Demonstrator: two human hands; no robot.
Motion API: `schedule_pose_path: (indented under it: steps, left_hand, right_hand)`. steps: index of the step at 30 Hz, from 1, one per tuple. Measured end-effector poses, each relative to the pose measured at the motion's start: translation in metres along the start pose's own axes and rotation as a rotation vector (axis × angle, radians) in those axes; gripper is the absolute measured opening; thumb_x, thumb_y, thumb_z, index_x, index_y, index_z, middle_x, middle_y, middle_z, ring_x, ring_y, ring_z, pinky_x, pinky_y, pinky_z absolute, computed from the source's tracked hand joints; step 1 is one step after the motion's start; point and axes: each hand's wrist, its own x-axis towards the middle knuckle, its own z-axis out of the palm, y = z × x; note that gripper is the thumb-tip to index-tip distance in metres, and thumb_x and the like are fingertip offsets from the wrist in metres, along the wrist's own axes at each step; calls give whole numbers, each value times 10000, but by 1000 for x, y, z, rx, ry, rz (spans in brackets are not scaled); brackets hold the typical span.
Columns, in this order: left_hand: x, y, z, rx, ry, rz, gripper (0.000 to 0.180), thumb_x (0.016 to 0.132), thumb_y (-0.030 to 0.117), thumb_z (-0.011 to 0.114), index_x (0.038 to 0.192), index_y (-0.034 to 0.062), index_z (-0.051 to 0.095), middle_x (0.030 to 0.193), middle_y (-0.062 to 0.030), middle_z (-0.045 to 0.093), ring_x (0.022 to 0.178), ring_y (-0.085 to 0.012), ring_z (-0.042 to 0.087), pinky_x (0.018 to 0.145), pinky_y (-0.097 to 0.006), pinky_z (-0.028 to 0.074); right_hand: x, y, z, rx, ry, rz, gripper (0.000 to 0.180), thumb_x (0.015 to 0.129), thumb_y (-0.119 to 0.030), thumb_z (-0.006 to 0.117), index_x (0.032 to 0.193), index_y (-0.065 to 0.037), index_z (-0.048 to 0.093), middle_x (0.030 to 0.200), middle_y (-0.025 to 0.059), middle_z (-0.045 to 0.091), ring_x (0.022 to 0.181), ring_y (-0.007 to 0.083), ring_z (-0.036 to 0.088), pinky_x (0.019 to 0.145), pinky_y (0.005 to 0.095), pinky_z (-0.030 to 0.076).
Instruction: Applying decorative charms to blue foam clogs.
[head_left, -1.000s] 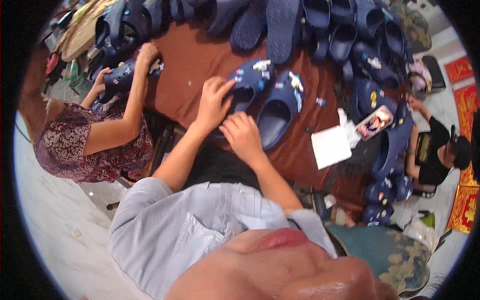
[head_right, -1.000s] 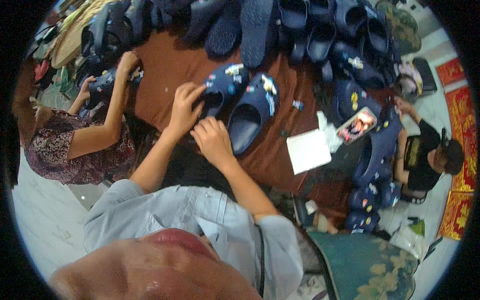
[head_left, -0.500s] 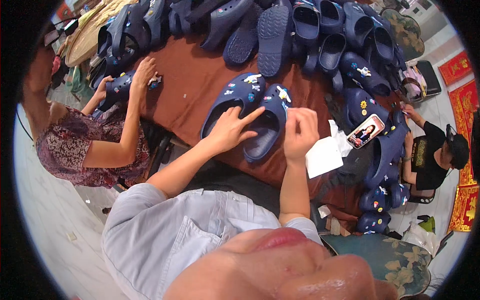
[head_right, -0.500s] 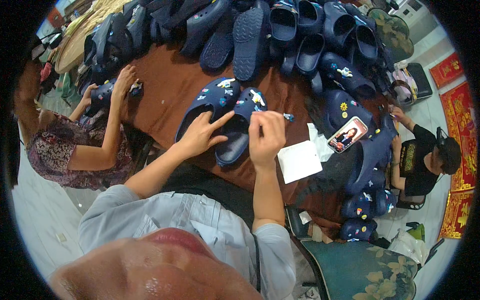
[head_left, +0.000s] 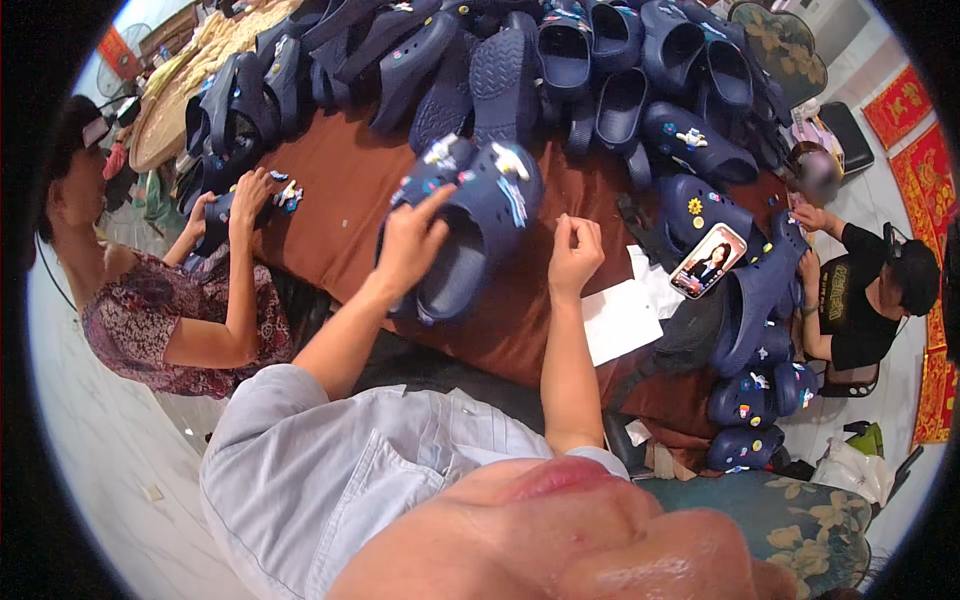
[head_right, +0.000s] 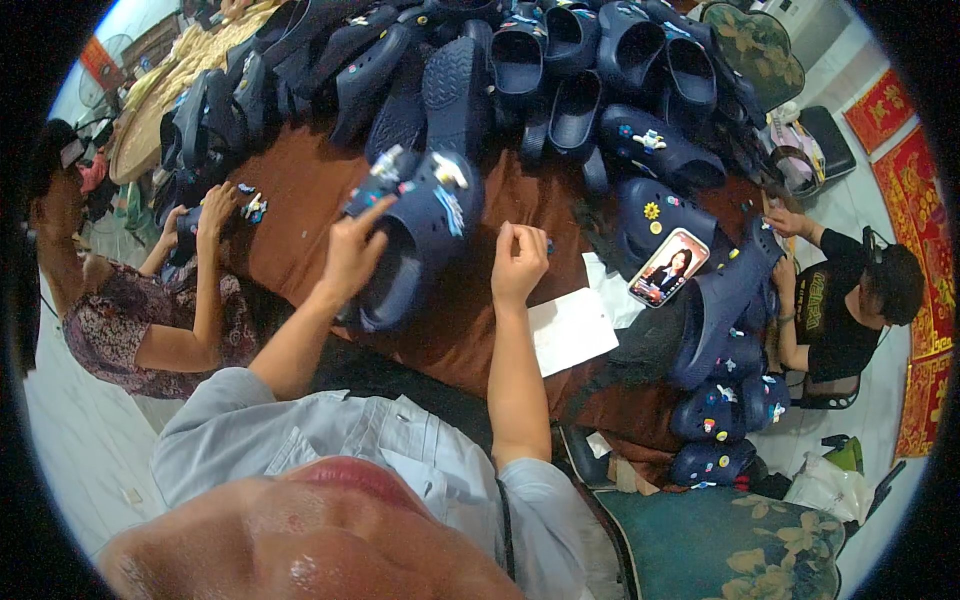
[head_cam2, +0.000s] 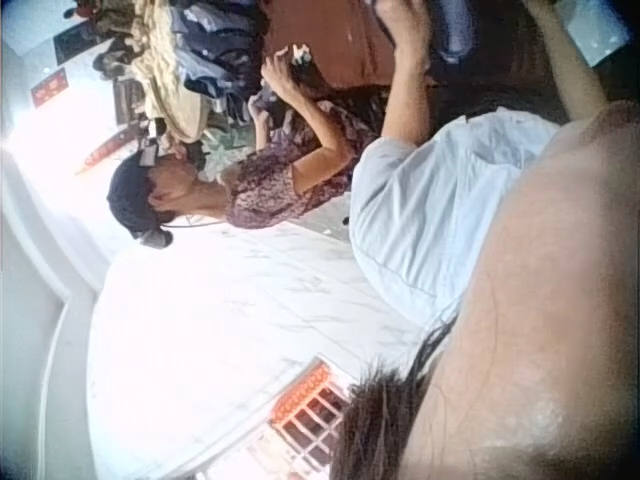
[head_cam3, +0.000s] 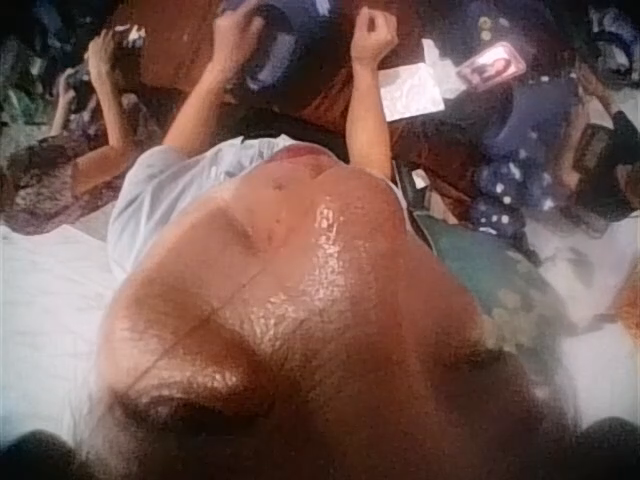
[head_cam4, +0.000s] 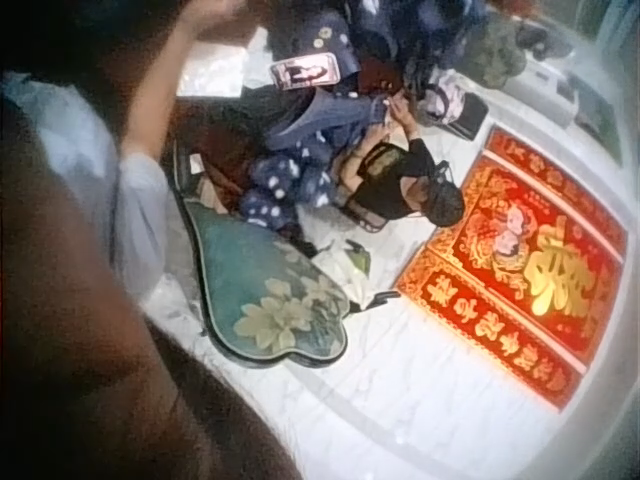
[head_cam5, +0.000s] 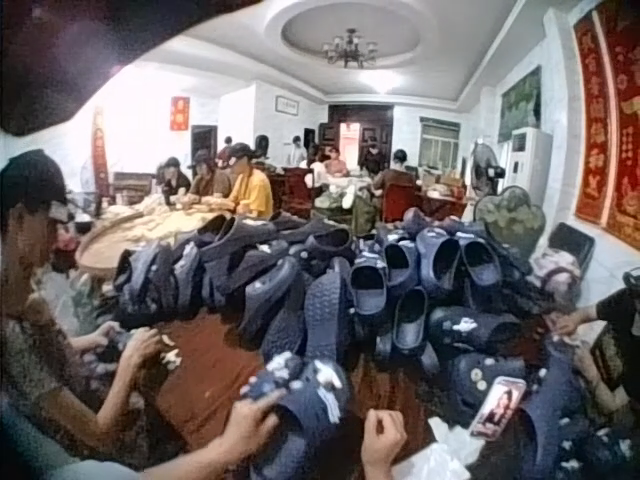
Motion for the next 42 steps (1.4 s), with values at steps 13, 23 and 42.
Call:
schedule_pose_path:
  steps: [13, 23, 42]
  left_hand:
    - [382, -62, -3, 411, 207, 400, 290, 880, 150, 642, 1154, 65, 682, 992, -240, 711, 966, -406, 689, 850, -481, 538]
    - [520, -195, 40, 671, -54, 293, 439, 935, 294, 577, 1349, 153, 615, 1154, -248, 691, 1071, -464, 650, 958, -546, 510]
    - [462, -100, 15, 846, -244, 413, 1108, 806, 337, 820, 1641, 157, 115, 1646, -248, 199, 1506, -410, 249, 1186, -459, 347]
  right_hand:
    - [-18, -4, 14, -66, -238, -143, 129, 880, -63, 703, 782, -5, 643, 828, 135, 654, 826, 329, 617, 729, 436, 514]
    - [-22, -8, 10, -38, -287, -143, 147, 870, -73, 712, 765, -10, 630, 799, 125, 642, 811, 320, 608, 728, 420, 509]
    - [-25, -23, 17, 68, -274, -66, 162, 816, -100, 740, 741, -40, 610, 787, 97, 606, 811, 295, 600, 711, 411, 523]
